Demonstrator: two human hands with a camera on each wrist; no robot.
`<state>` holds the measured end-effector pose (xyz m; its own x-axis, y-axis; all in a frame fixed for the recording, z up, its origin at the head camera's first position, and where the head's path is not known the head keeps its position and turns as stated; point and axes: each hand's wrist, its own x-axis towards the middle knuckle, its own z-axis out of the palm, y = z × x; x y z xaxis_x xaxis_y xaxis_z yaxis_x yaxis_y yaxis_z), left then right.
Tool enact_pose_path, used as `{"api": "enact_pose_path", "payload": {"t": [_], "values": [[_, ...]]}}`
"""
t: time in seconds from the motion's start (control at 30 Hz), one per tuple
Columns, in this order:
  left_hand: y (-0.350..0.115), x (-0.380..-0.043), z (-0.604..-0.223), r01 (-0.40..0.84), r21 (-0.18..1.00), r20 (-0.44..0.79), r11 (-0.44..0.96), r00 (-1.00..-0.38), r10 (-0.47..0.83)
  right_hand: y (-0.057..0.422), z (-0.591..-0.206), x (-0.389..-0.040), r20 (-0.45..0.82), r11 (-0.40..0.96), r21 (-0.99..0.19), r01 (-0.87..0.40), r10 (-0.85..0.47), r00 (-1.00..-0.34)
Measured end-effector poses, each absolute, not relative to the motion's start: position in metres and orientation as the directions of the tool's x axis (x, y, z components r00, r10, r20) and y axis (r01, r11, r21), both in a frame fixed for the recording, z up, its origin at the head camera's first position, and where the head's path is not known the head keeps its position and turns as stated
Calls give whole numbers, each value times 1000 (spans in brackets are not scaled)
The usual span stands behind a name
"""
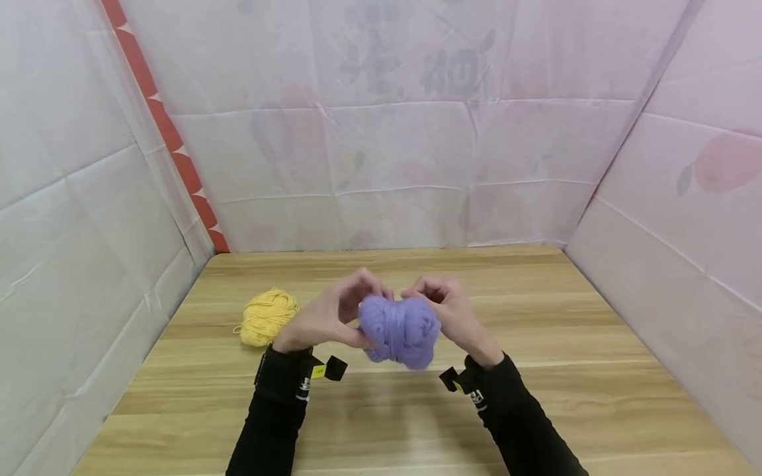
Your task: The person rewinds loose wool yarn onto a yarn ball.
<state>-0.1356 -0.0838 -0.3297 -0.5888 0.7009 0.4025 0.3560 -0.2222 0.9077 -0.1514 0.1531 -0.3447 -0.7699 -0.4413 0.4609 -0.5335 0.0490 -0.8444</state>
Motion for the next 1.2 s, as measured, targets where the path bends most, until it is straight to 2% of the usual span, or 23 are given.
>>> {"api": "enact_pose_path", "payload": {"t": [0.3, 0.43, 0.53, 0.83, 0.97, 1.2], "values": [[-88, -136, -322, 241, 848, 447, -472, -804, 393, 151, -348, -150, 399, 88, -865, -494, -475, -784], [-87, -140, -323, 260, 832, 420, -490, -873, 250, 151, -346, -150, 378, 110, -859, -500, -522, -764], [-88, -142, -325, 285, 826, 403, -486, -902, 157, 152, -344, -150, 347, 136, -860, -492, -551, -759], [-93, -148, -325, 364, 851, 364, -378, -928, -75, 166, -332, -144, 292, 184, -859, -478, -592, -751], [-94, -149, -327, 406, 859, 382, -311, -914, -137, 174, -325, -140, 319, 182, -833, -522, -613, -723], [-93, -153, -332, 454, 885, 428, -106, -881, -202, 185, -314, -134, 361, 151, -795, -587, -659, -659]]}}
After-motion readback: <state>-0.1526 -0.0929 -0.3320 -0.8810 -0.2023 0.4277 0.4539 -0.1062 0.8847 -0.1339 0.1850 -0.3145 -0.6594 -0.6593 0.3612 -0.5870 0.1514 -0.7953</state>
